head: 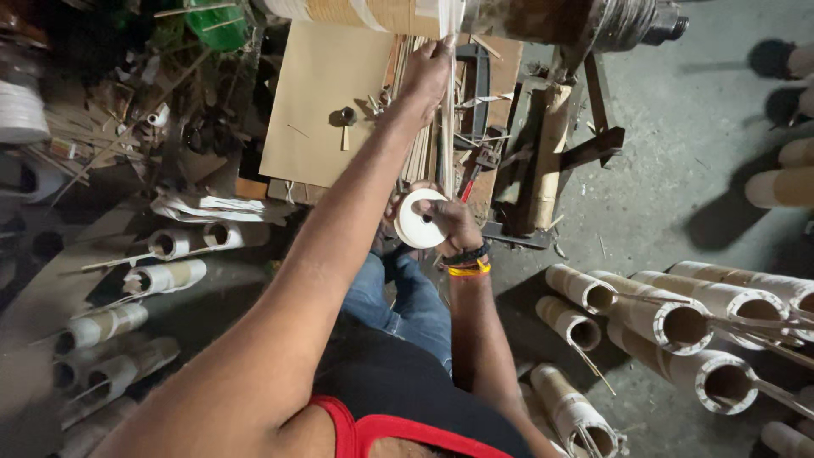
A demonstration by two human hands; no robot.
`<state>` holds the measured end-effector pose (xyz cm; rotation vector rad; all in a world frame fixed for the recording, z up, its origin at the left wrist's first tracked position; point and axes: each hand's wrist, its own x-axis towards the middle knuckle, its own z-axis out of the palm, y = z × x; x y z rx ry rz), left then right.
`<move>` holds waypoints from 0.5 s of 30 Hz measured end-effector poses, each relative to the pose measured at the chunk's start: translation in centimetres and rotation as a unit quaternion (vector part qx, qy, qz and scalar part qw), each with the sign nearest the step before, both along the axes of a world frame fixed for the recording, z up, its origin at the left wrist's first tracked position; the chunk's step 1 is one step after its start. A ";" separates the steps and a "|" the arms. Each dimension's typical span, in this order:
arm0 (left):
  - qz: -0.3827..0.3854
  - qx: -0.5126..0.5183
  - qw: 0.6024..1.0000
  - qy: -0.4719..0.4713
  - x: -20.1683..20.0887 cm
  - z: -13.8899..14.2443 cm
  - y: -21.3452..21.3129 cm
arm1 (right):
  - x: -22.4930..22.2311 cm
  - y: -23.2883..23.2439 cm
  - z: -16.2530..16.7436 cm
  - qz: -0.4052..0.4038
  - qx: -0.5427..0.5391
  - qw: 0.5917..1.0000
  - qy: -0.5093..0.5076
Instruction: The person winds a strip of white tape from a roll onto a large cylindrical drum mounted on a machine, guiding the tape evenly around the rotating drum. They use a hammer to tap the drum area, then cut the tape with scissors and handle the finished wrapped drum.
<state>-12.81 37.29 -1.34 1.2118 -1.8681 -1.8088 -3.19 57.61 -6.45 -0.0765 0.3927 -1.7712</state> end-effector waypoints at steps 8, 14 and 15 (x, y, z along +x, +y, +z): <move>0.022 -0.024 0.999 0.034 -1.1 -0.4 -0.8 | -1.2 -2.9 -1.9 -0.009 -0.019 1.000 0.010; -0.029 -0.056 0.997 0.046 -0.7 -1.3 -1.2 | -1.8 -4.9 -5.6 -0.066 -0.003 0.998 0.019; -0.038 -0.064 0.997 0.032 -0.5 -1.5 -1.2 | -2.0 -5.2 -6.2 -0.065 -0.017 0.998 0.013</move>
